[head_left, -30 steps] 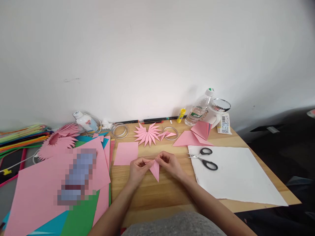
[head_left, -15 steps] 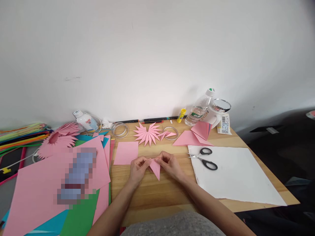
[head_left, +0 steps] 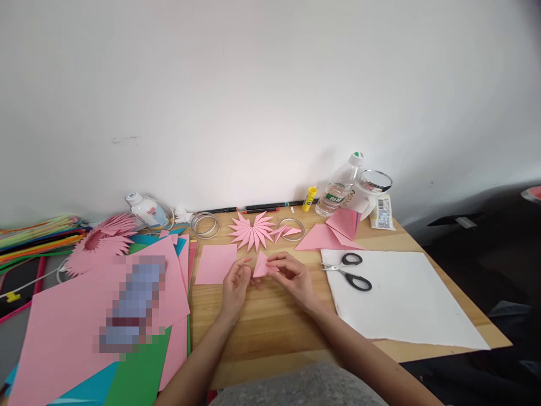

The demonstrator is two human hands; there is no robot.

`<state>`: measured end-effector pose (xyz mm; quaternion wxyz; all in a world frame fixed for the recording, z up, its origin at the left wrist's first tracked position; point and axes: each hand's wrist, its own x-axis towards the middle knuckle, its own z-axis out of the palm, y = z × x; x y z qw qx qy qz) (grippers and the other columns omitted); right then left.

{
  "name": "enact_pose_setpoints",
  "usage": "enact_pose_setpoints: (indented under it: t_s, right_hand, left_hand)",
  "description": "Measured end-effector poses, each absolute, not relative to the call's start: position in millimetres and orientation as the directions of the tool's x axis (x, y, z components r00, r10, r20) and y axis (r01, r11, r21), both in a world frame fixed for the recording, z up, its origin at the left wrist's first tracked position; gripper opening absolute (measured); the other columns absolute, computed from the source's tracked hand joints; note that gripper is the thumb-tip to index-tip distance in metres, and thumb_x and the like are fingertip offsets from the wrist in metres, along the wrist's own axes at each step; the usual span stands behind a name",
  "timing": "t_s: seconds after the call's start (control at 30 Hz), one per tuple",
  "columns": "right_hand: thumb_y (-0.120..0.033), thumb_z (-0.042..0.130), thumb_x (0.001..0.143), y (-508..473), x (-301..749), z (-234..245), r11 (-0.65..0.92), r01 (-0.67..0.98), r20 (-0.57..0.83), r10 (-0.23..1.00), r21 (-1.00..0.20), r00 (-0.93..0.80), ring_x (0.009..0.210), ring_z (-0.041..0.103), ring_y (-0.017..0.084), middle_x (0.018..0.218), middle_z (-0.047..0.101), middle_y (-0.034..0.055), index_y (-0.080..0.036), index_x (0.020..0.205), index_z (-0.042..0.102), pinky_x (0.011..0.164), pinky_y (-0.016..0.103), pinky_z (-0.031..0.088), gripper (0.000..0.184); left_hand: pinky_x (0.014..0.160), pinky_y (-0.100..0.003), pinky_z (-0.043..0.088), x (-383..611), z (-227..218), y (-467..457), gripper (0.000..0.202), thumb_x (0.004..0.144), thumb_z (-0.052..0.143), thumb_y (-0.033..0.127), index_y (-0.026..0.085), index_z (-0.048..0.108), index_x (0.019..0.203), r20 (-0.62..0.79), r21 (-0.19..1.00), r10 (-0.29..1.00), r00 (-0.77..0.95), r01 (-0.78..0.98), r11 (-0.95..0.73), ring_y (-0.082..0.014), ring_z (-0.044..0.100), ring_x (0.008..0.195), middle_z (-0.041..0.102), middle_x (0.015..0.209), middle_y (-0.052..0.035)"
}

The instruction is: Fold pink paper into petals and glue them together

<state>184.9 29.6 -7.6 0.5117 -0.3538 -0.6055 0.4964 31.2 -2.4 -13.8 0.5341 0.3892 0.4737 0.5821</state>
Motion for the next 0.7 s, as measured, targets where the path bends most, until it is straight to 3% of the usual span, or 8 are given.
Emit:
enact_pose_setpoints:
  t_s: [0.17,0.33,0.5,0.7]
  right_hand:
    - [-0.03,0.067,0.073,29.8,181.9,-13.5,0.191,-0.154,0.224,0.947,-0.969,-0.232,0.093,0.055,0.017,0.102,0.053,0.0069,-0.023,0.095,0.063,0.078,0.029,0.048,0.023]
    - [-0.032,0.065,0.075,29.0,180.2,-12.2,0.111,-0.171,0.159,0.94,-0.979,-0.303,0.086,0.058,0.016,0.095,0.058,0.0055,-0.021,0.103,0.055,0.079,0.031,0.047,0.032]
    - [-0.036,0.064,0.074,28.3,180.0,-10.5,0.037,-0.155,0.083,0.948,-0.987,-0.306,0.079,0.058,0.016,0.088,0.06,0.005,-0.02,0.094,0.056,0.074,0.03,0.048,0.027]
    - [-0.04,0.066,0.071,27.4,177.2,-10.9,-0.011,-0.164,0.043,0.946,-0.986,-0.321,0.069,0.056,0.013,0.077,0.057,0.0009,-0.02,0.084,0.051,0.065,0.027,0.047,0.029]
  left_hand:
    - [0.056,-0.028,0.051,35.5,-7.3,-3.1,0.057,0.07,0.068,0.034,0.015,0.044,0.118,-0.11,0.968,0.988,-0.104,-0.238,0.083,-0.0154,0.063,0.058,0.067,0.072,-0.0023]
    - [0.057,-0.027,0.052,36.1,-4.3,-3.0,0.044,0.069,0.068,0.029,0.015,0.051,0.108,-0.114,0.974,0.989,-0.097,-0.207,0.092,-0.0156,0.063,0.062,0.067,0.074,-0.0027]
    - [0.055,-0.026,0.051,36.0,-6.0,-2.2,0.034,0.068,0.069,0.03,0.015,0.057,0.096,-0.112,0.974,0.991,-0.075,-0.205,0.094,-0.0154,0.063,0.062,0.067,0.077,-0.0045]
    - [0.047,-0.023,0.048,35.6,-7.4,-1.2,0.029,0.065,0.071,0.03,0.014,0.06,0.087,-0.107,0.98,0.986,-0.128,-0.183,0.083,-0.0124,0.059,0.05,0.066,0.064,-0.0012]
